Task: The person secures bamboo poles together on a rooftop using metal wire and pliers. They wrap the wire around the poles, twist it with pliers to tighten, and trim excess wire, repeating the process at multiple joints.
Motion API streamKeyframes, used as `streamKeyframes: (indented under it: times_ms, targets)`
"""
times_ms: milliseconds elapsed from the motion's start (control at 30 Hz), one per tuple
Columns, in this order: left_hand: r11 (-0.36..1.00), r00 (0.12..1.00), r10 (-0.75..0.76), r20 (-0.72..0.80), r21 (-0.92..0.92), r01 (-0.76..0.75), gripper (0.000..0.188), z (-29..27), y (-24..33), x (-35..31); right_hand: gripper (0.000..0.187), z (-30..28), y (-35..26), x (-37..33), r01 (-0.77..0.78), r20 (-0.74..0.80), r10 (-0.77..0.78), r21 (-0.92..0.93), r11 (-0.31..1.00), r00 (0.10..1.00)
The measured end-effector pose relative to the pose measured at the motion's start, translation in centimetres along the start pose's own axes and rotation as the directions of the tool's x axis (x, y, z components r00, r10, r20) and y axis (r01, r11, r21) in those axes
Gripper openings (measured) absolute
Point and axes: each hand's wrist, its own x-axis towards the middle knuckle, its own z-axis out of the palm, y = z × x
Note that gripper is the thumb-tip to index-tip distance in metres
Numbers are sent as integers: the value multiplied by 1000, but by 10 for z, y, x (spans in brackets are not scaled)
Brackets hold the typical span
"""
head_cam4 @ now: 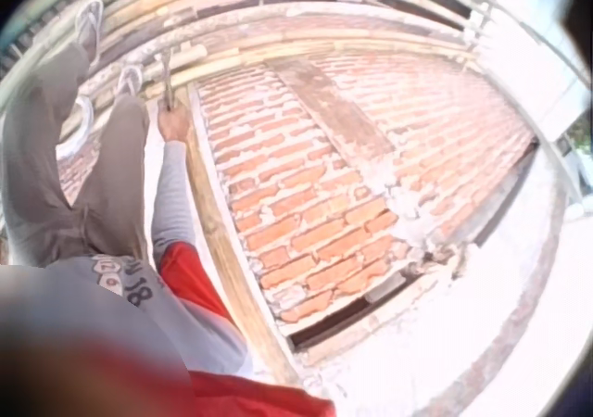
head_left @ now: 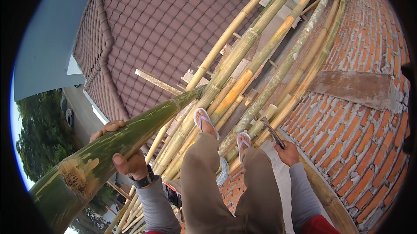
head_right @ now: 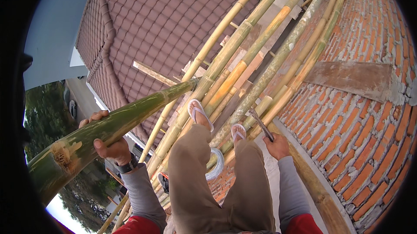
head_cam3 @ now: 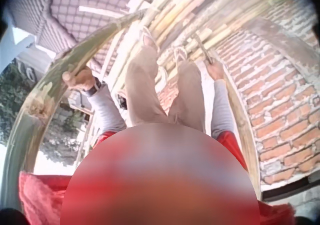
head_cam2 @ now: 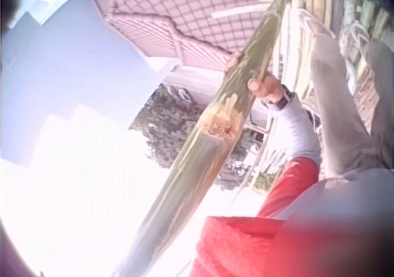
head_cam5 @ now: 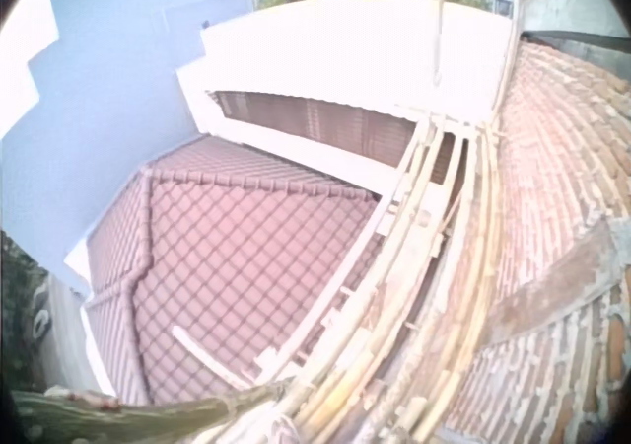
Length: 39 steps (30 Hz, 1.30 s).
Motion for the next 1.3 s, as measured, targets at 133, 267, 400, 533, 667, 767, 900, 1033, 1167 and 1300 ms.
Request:
streamKeyframes:
  times_ms: [133, 267, 400, 533, 667, 767, 900, 1033, 1167, 1300]
  targets:
    - [1000, 1000, 12, 1, -9, -12, 74, -3, 6, 1, 46, 12, -7, 22, 15, 28, -13, -102, 995, 1000]
    - [999, 998, -44, 35, 8, 44, 76, -5, 17, 0, 46, 23, -20, 35, -13, 59, 24, -175, 985, 998]
    - [998, 997, -70, 40, 3, 70, 80, -4, 23, -2, 46, 21, -45, 51, 23, 83, -8, -173, 985, 997]
    - [996, 996, -76, 36, 39, 74, 85, -4, 24, -2, 47, 23, -65, 68, 47, 17, -44, -175, 984, 999]
    - [996, 992, -84, 97, -32, 87, 74, -8, 24, 0, 48, 42, -60, 80, -61, 30, 64, -83, 995, 997]
    - [995, 985, -98, 139, 0, 99, 74, -11, 25, -1, 50, 70, -44, 98, -111, 89, 115, -49, 993, 989]
    - [994, 990, -102, 93, -16, 104, 78, -12, 26, -4, 59, 118, -13, 140, -177, 210, 194, -96, 980, 958]
    - [995, 988, -100, 119, 4, 100, 82, -8, 26, 1, 58, 175, 21, 159, -242, 242, 281, -177, 954, 929]
    - [970, 958, 198, 207, 96, -222, 77, 3, 17, 8, 57, 218, 35, 166, -354, 218, 396, -206, 912, 892]
    - [987, 970, 136, 203, 53, -149, 72, 10, 18, 10, 57, 232, 25, 164, -368, 229, 379, -89, 925, 897]
